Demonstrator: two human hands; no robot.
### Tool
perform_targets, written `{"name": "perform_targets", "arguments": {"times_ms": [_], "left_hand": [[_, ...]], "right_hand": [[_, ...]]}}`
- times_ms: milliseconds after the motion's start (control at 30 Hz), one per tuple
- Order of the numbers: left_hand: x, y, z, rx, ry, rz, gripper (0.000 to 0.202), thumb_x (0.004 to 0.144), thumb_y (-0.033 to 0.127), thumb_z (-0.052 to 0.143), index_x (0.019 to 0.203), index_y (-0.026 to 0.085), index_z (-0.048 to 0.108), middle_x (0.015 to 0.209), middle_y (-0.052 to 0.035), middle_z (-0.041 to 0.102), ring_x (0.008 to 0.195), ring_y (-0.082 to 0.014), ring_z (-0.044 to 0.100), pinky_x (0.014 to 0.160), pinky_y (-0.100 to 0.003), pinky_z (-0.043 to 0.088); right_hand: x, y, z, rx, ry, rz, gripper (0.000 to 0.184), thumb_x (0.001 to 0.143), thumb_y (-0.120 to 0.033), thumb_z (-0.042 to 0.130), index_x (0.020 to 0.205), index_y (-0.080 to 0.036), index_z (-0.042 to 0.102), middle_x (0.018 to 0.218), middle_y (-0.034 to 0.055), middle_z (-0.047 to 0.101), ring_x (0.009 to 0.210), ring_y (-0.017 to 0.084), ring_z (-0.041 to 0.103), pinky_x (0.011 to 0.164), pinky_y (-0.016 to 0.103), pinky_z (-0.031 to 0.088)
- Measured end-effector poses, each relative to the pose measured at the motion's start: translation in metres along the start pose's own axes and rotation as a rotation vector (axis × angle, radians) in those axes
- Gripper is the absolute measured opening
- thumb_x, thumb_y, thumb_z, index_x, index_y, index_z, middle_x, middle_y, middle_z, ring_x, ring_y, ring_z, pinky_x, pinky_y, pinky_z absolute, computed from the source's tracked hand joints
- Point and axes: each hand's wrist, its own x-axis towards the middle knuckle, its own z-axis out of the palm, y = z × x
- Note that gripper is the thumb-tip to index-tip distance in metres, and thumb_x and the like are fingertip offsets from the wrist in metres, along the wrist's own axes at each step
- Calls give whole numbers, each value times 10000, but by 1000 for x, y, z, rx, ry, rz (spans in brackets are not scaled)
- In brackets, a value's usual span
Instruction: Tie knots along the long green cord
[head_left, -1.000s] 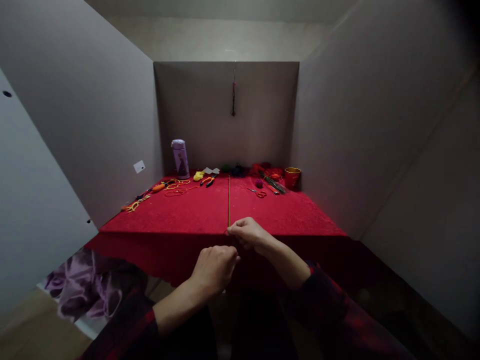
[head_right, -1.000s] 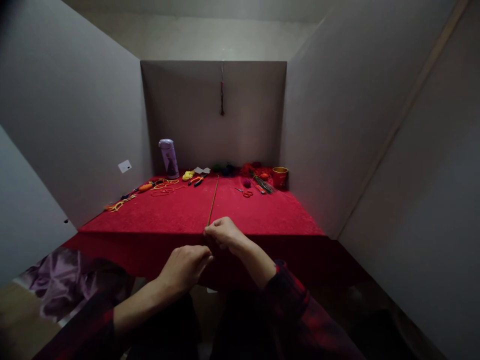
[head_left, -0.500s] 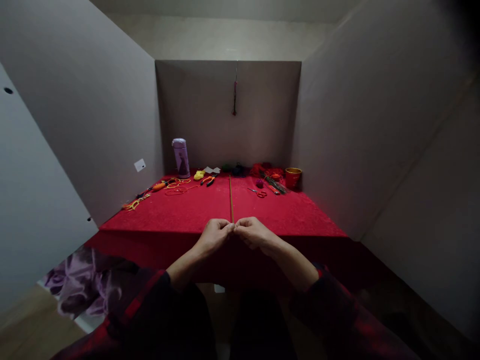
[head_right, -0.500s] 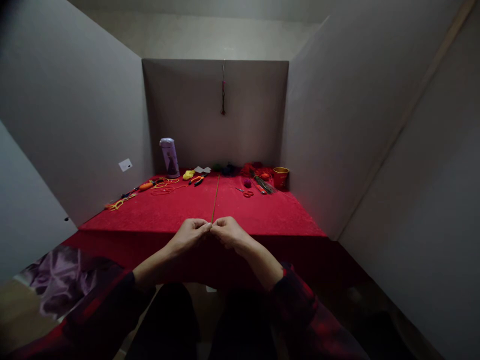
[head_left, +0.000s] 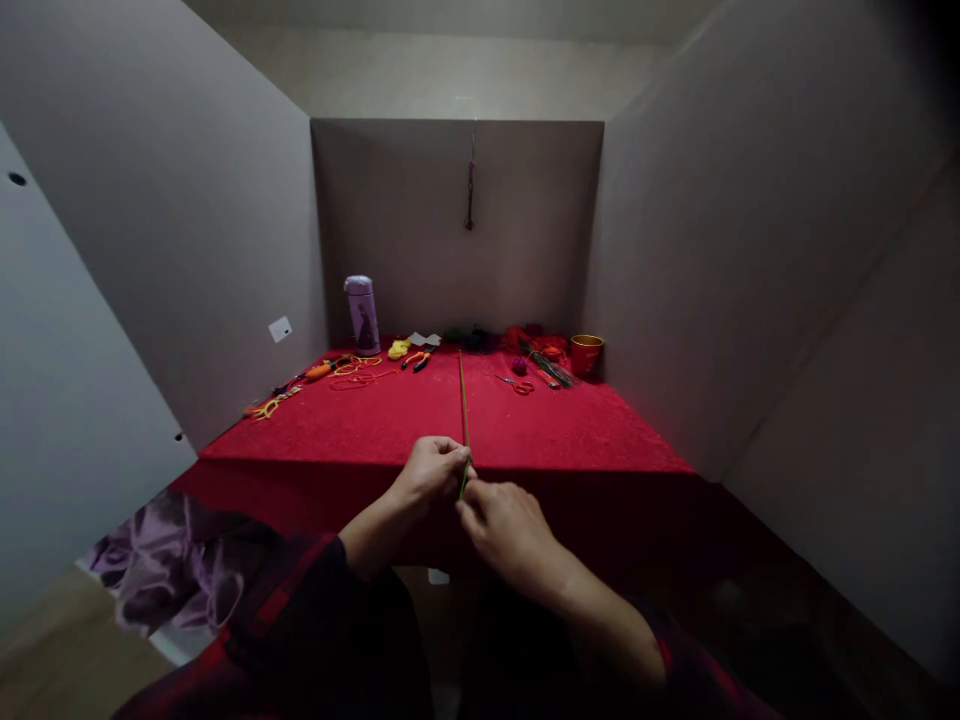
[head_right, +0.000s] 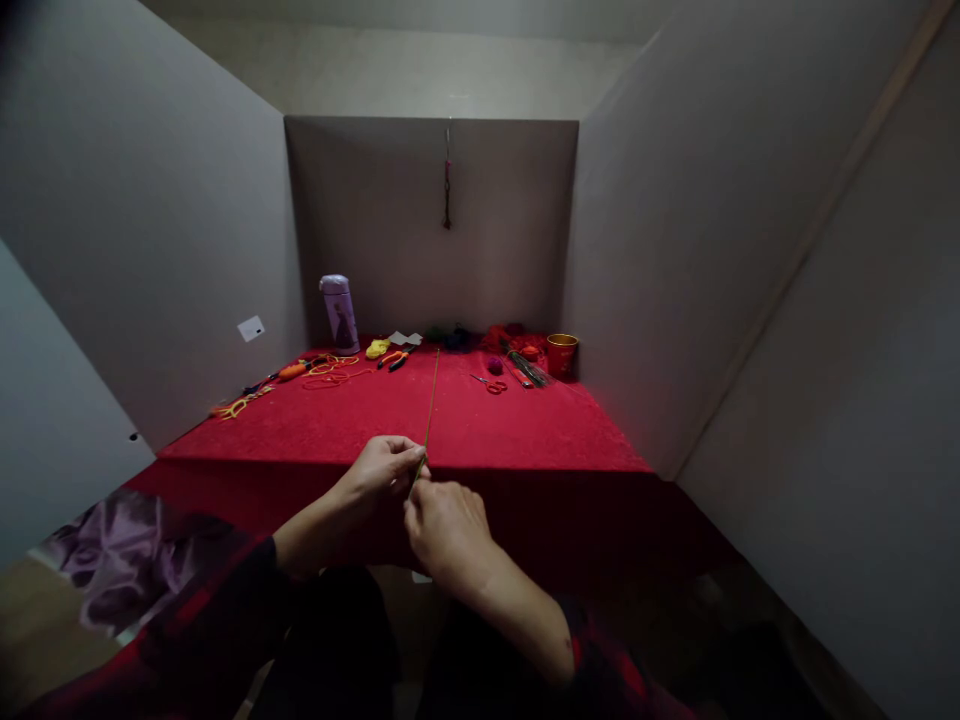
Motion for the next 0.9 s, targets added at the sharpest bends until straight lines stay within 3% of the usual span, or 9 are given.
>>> {"name": "perform_targets", "arguments": {"times_ms": [133, 200, 300, 400, 433, 533, 600, 733, 900], "left_hand": [[-4, 1, 0, -75, -25, -50, 263, 702, 398, 569, 649, 145, 515, 516, 38, 505, 330, -26, 309, 357, -184, 163], [-5, 1, -1, -96, -8, -71, 263, 699, 395, 580, 655, 150, 495, 503, 55, 477, 326, -20, 309, 354, -172, 161], [-5, 0, -2, -103, 6, -82, 284, 686, 405, 600, 647, 147, 488, 500, 56, 478, 337, -20, 333, 359, -163, 191], [-5, 0, -3, -93, -1, -71, 315, 669, 433, 614, 636, 147, 487, 489, 55, 478, 339, -24, 338, 363, -167, 202], [-5, 1, -4, -86, -6, -62, 326, 665, 446, 615, 637, 147, 488, 487, 55, 479, 336, -24, 333, 363, -170, 201], [-5, 2, -4, -55, -17, -26, 351, 654, 478, 607, 645, 145, 495, 502, 43, 501, 345, -31, 347, 373, -179, 214], [-6, 2, -5, -24, -19, -6, 347, 644, 475, 604, 626, 147, 493, 485, 43, 492, 345, -38, 346, 375, -186, 216], [-9, 2, -9, 110, 5, 38, 253, 662, 387, 581, 607, 149, 515, 463, 49, 473, 354, -56, 346, 394, -200, 234], [-18, 5, -15, 366, 122, 158, 114, 707, 218, 534, 649, 151, 606, 629, -26, 609, 612, -140, 533, 583, -239, 356]], "right_hand": [[-17, 4, 7, -16, -193, -72, 221, 844, -257, 487, 683, -221, 635, 641, 44, 660, 579, 162, 586, 489, 268, 218], [-16, 11, -2, -60, -188, -48, 271, 845, -288, 491, 622, -209, 623, 626, 60, 658, 569, 174, 588, 489, 272, 219], [-4, 18, -23, -53, 55, 57, 316, 877, -330, 447, 652, -193, 621, 687, 89, 668, 618, 195, 603, 528, 278, 278], [15, 17, -31, 170, 301, 73, 262, 898, -273, 408, 781, -173, 620, 791, 95, 669, 717, 179, 613, 616, 258, 355], [23, 16, -29, 283, 280, 64, 255, 900, -259, 395, 811, -166, 614, 776, 87, 665, 691, 161, 612, 612, 246, 368], [45, 15, -13, 595, -42, 82, 304, 912, -291, 340, 817, -149, 592, 596, 32, 612, 463, 108, 539, 471, 213, 342], [57, 18, -2, 668, -172, 107, 347, 905, -325, 345, 728, -141, 580, 495, -6, 533, 374, 82, 449, 406, 202, 278], [68, 27, 5, 646, -109, 120, 352, 835, -319, 487, 532, -142, 510, 420, -55, 363, 390, 50, 323, 405, 197, 193], [69, 31, 9, 716, -156, 188, 277, 771, -319, 561, 556, -148, 535, 395, -71, 326, 362, 50, 292, 378, 194, 188]]}}
